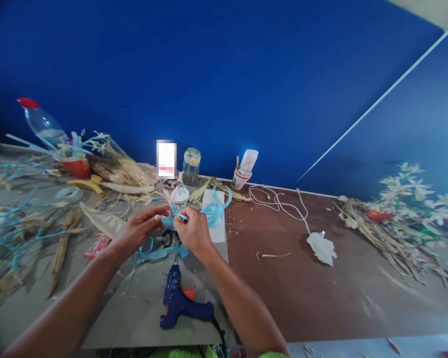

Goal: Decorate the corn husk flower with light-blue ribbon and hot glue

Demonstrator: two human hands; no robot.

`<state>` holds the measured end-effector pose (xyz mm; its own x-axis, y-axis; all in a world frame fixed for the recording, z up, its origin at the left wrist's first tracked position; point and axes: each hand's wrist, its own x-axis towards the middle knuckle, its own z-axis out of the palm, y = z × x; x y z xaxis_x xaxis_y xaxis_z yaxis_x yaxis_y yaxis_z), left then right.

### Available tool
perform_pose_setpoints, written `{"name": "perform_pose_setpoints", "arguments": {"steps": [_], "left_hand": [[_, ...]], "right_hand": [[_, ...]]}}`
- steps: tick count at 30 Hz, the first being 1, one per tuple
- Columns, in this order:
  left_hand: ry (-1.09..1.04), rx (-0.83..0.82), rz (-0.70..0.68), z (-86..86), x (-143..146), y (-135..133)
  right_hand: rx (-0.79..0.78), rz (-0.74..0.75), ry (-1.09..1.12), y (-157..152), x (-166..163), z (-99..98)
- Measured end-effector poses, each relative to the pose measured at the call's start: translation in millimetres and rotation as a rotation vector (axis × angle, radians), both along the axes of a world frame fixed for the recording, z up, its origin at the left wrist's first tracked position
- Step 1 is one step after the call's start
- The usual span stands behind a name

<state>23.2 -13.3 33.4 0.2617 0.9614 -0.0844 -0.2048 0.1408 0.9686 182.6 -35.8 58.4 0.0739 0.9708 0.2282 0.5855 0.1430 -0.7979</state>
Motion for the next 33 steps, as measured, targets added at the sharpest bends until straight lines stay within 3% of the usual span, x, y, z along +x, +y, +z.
{"name": "perform_pose_setpoints", "arguments": {"steps": [11,15,22,28,33], "left_hand": [[-0.293,-0.142,-0.01,-9.6,16.0,-2.0],[-0.209,-0.089,0.03,-14.4,17.4,-1.4],[0.204,0.166,0.155,-7.4,11.5,-0.5],[0.062,0.09,0.229,-4.2,2.2,1.8],[-0.02,0.079,0.21,-1.6,2.6,2.0]], "right_hand": [[-0.067,0.101,0.014,-3.2,-13.5,-6.3],[-0.053,0.111,-0.021,-4.8,-14.9,-6.8],[-0.011,0.049,-0.081,-1.6,-8.1,-3.5],[0.002,-0.003,-0.018,1.8,1.6,-0.1],[-0.011,0.018,0.004,1.6,1.9,0.5]]}}
